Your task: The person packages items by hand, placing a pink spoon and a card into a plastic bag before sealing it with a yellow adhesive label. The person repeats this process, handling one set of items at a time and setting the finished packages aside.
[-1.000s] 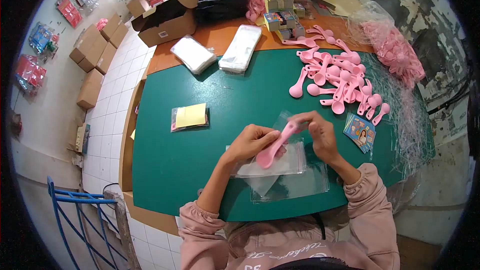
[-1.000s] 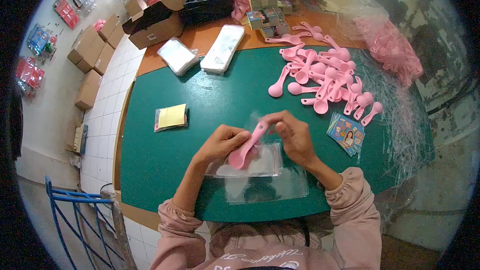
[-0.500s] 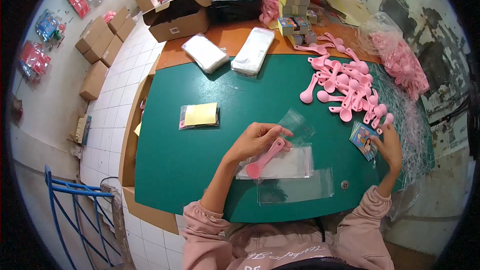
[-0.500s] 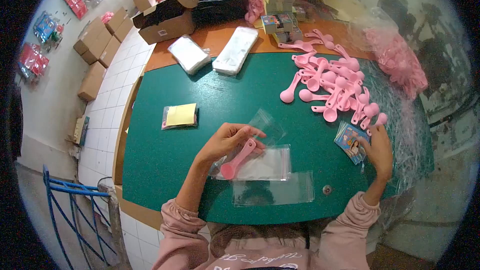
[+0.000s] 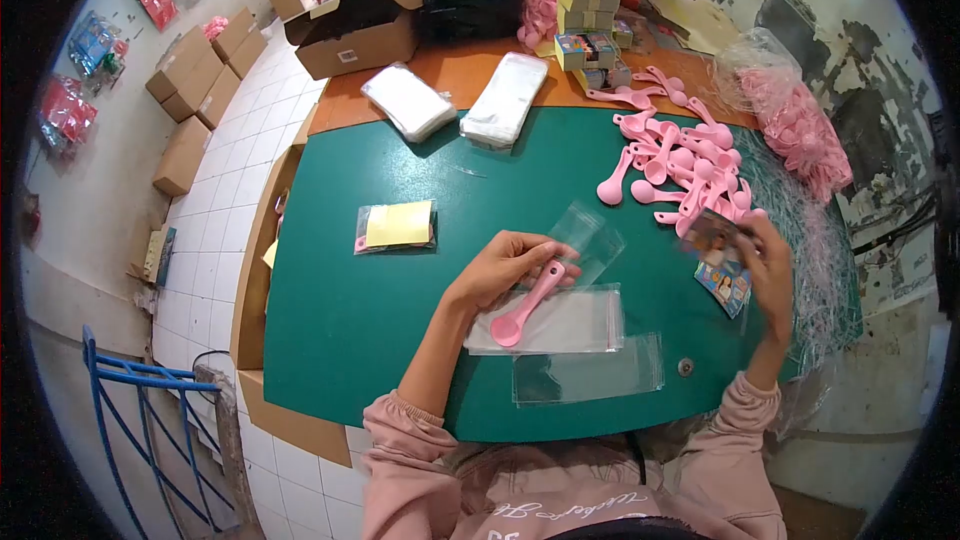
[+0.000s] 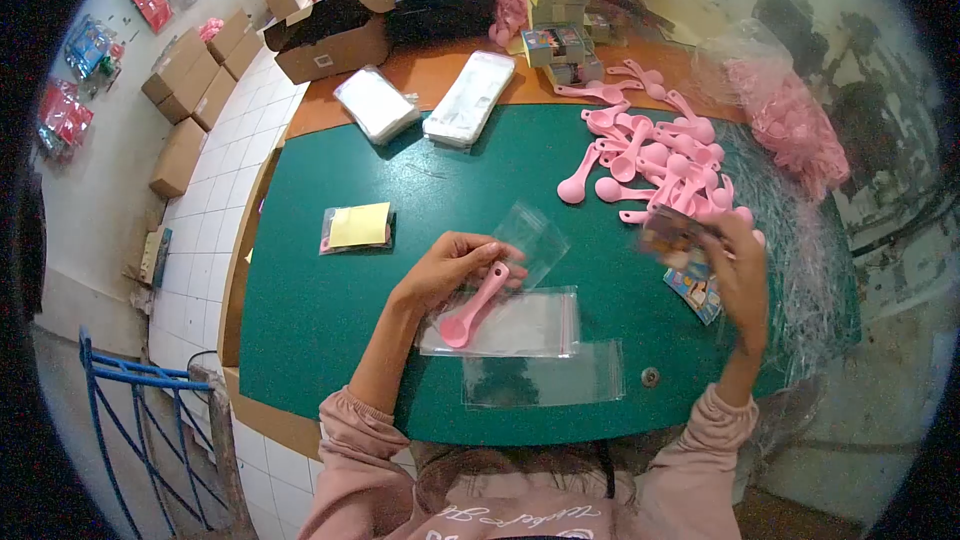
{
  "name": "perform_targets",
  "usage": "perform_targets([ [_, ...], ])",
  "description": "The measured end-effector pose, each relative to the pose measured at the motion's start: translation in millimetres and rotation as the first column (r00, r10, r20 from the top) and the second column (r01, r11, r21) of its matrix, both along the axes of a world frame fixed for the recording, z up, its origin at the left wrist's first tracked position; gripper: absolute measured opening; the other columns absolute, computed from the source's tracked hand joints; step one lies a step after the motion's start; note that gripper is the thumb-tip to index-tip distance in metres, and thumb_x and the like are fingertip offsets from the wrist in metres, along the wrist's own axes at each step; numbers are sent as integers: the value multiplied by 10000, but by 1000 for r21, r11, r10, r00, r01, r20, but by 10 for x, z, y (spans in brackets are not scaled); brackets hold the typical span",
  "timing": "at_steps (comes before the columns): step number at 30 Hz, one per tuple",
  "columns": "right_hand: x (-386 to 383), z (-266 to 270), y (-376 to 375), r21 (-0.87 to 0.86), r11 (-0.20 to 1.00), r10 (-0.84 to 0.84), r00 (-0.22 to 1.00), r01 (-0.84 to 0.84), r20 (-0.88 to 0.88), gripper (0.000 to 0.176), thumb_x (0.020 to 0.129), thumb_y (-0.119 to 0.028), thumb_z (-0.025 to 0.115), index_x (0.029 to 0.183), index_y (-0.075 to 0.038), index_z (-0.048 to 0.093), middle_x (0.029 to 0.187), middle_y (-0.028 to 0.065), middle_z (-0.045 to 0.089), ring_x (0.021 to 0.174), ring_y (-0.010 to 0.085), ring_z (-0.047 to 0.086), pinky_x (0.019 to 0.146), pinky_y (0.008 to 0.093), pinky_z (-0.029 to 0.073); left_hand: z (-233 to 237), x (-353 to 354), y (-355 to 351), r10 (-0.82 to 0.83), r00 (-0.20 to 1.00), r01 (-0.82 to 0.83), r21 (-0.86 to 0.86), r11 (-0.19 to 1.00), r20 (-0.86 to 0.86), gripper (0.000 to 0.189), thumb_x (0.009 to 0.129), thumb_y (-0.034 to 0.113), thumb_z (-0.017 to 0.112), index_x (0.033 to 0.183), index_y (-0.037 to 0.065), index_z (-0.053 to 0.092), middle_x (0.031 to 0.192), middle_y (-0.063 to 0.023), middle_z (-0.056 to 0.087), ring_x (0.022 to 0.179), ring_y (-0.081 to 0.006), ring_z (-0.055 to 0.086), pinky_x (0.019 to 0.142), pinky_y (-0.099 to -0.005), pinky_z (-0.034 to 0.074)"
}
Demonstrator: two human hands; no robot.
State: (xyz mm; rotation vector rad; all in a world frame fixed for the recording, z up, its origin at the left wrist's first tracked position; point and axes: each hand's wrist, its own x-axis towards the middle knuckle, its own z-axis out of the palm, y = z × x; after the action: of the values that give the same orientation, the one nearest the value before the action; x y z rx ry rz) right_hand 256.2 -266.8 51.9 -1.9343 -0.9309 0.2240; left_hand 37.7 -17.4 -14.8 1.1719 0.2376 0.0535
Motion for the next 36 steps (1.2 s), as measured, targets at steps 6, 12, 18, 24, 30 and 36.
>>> perform_targets([
  [6,-407,72,1022,102,961,250,966,-257,71,185,788,-50,568,963,-18,619,901,84,589,853,178,574,751,279,451,41,-32,61,30,999,-33,85,996,42,310,913,218,479,1021,-50,591,889,-147,644,779,-143,628,636,-203,500],
  [12,-517,26,1034,43,919,373,899,-392,230,206,761,-29,581,959,-53,635,849,97,584,770,209,574,678,300,453,7,-65,101,93,996,-94,69,993,19,296,904,212,495,979,-52,605,840,-101,643,690,-79,570,591,-191,471],
  [18,-641,-215,1098,-10,840,535,828,-542,168,175,757,-63,608,928,-25,618,792,86,571,719,169,558,638,280,452,-27,-71,59,-57,996,74,294,953,-68,269,885,246,538,877,5,656,612,81,453,512,-14,298,420,-203,216],
  [24,-688,-452,1131,-34,779,597,759,-626,-260,195,773,-137,656,888,-6,567,811,36,583,673,75,519,591,225,426,-9,-63,48,-110,990,139,414,900,-92,355,879,222,546,1183,38,536,672,68,501,572,-20,361,470,-205,321],
  [30,-657,-589,1078,-69,727,625,701,-683,-343,272,720,-232,695,864,-21,603,663,34,570,614,106,522,578,257,419,54,-51,41,-48,986,137,612,779,-160,632,873,258,545,1391,103,217,693,9,532,594,-44,394,489,-209,335],
  [36,-474,-548,1039,52,925,337,748,-376,-572,153,720,-76,686,796,-26,564,683,7,570,655,60,521,577,186,403,23,-231,330,-165,981,189,280,941,-105,620,836,238,587,1355,91,281,945,-98,594,849,-139,573,717,-252,490],
])
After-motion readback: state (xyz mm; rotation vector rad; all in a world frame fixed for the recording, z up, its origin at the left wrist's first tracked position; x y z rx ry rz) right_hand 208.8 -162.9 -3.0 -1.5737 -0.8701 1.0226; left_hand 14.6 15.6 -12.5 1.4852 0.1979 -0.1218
